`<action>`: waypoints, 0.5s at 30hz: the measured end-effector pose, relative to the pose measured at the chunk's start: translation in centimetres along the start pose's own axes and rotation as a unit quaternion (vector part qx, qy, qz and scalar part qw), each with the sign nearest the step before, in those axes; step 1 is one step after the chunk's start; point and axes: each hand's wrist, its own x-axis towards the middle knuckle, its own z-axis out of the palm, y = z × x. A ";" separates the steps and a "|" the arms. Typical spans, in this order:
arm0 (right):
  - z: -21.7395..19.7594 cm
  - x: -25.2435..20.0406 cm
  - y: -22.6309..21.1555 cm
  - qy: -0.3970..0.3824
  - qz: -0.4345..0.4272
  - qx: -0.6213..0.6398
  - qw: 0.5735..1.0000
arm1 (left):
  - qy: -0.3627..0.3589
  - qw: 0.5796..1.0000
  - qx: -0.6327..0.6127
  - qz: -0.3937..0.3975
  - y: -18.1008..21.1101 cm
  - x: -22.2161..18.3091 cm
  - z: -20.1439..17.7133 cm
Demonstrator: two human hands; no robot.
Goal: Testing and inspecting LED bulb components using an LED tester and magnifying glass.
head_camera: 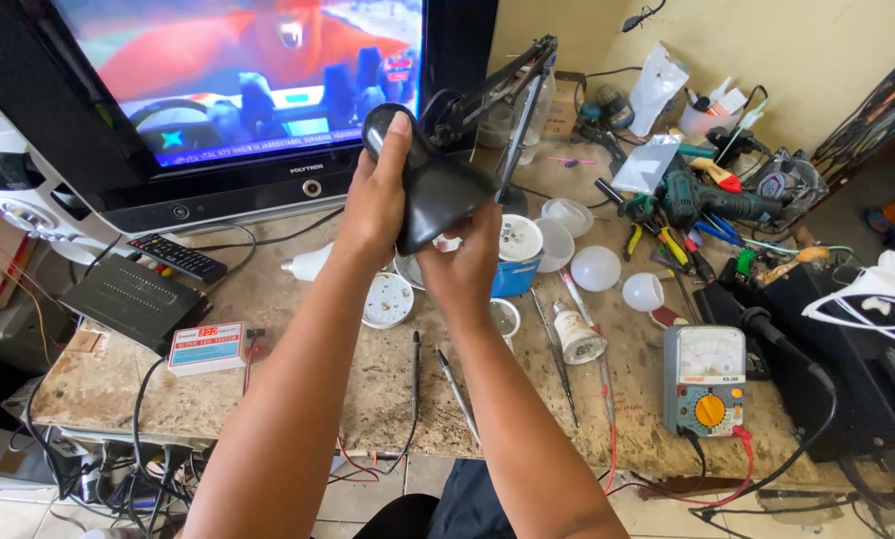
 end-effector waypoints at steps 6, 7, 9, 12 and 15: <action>0.0 0.4 2.5 0.010 -0.016 -0.046 0.999 | -0.011 1.000 0.000 -0.003 0.4 -0.5 0.2; 0.0 0.2 2.0 0.022 -0.042 -0.066 0.997 | -0.013 1.000 0.003 -0.005 0.4 -0.7 0.3; 0.1 0.2 1.3 0.025 -0.048 -0.076 0.996 | -0.011 1.000 0.006 -0.005 0.6 -0.9 0.4; -0.1 0.2 2.3 0.027 -0.052 -0.087 0.995 | -0.009 1.000 0.011 -0.007 1.0 -1.5 0.6; -0.1 0.3 1.0 0.029 -0.066 -0.090 0.993 | -0.006 1.000 0.010 -0.009 1.2 -1.9 0.7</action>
